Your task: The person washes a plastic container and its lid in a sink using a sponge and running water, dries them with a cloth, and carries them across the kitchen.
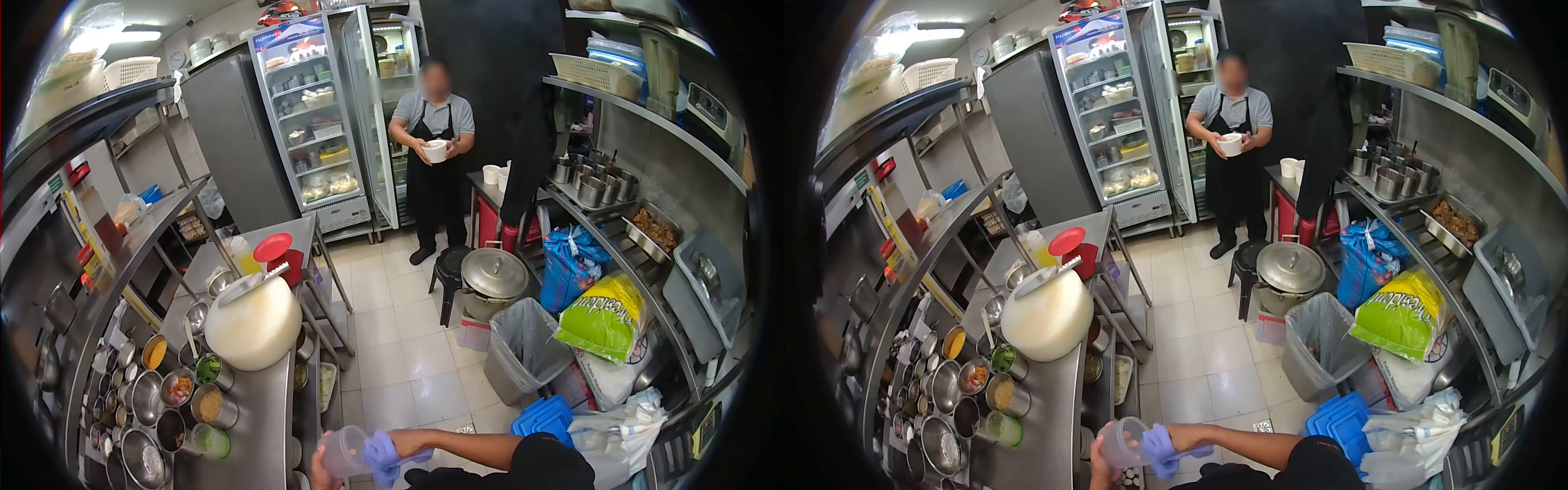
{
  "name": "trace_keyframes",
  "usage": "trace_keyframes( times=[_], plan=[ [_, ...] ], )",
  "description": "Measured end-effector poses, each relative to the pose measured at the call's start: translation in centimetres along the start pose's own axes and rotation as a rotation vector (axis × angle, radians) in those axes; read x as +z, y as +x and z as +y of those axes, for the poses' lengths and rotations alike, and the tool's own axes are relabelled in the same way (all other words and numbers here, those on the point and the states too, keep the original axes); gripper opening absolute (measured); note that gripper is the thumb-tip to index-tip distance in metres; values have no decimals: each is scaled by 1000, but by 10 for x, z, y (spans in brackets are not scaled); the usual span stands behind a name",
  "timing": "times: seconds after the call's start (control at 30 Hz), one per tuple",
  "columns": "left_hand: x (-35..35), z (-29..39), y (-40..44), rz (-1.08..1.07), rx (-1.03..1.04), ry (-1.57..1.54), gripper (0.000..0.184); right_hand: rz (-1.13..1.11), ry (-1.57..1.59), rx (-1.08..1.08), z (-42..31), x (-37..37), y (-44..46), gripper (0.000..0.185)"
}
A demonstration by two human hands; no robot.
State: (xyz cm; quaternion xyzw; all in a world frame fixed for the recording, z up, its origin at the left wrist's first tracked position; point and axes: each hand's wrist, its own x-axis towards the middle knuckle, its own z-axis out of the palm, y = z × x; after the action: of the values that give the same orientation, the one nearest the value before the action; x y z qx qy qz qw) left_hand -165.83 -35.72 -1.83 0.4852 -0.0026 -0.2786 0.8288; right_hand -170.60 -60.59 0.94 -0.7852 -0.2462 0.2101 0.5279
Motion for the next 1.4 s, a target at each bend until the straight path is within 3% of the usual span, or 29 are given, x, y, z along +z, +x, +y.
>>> trace_keyframes(
  times=[0.03, 0.07, 0.13, 0.17, 0.23, 0.33, 0.47, 0.57, 0.6, 0.67, 0.73, 0.8, 0.97, 1.03, 1.1, 1.17, 1.23, 1.3, 1.4],
  plan=[
    [-9, -3, 1, -67, -86, 2, 61, 83, -21, 137, 4, 0, 0, 21],
    [-17, -10, 4, -136, -171, 1, 62, 83, -21, 140, 4, -2, 1, 21],
    [-35, -35, 9, -78, -253, 38, 68, 20, -176, 301, 2, -9, 7, 30],
    [-43, -47, 13, -17, -336, 72, 74, 22, -182, 304, 12, -3, 10, 30],
    [-43, -53, 15, 17, -353, 85, 72, 244, 142, 33, 32, 18, 15, 25],
    [-41, -42, 10, 28, -288, 43, 69, 117, 322, 41, 27, 34, 5, 22],
    [-54, -12, -11, 57, -152, -117, 65, -264, 152, -140, 87, 30, 6, 27],
    [-68, 13, -64, 224, -57, -392, 67, 3, 151, 55, 2, 24, 9, 30],
    [-66, 29, -83, 213, -26, -400, 67, 44, 95, -45, -5, 24, 27, 31],
    [-57, 53, -123, 128, 194, -301, 69, 56, 385, 250, -52, 24, 53, 23],
    [-51, 52, -170, 151, 301, -353, 70, -21, 498, 326, -69, 33, 87, 21],
    [-53, 56, -191, 96, 394, -372, 72, 111, 478, -6, -71, 55, 132, 23],
    [-62, 18, -260, 190, 600, -499, 74, 170, 360, -294, -123, 87, 236, 24],
    [-73, 12, -287, 211, 661, -511, 73, 97, -321, -404, -114, 96, 265, 30],
    [-77, 10, -303, 270, 647, -584, 72, 132, -959, -61, -86, 117, 277, 31],
    [-82, 6, -314, 296, 666, -550, 72, 115, -709, -123, -85, 131, 267, 31],
    [-76, 11, -322, 334, 626, -492, 73, 235, -614, -387, -42, 151, 263, 30],
    [-85, 4, -315, 258, 587, -497, 73, 303, -458, -435, -44, 163, 233, 29],
    [-84, 1, -303, 195, 488, -446, 80, 139, -306, -134, -35, 169, 176, 29]
  ],
)
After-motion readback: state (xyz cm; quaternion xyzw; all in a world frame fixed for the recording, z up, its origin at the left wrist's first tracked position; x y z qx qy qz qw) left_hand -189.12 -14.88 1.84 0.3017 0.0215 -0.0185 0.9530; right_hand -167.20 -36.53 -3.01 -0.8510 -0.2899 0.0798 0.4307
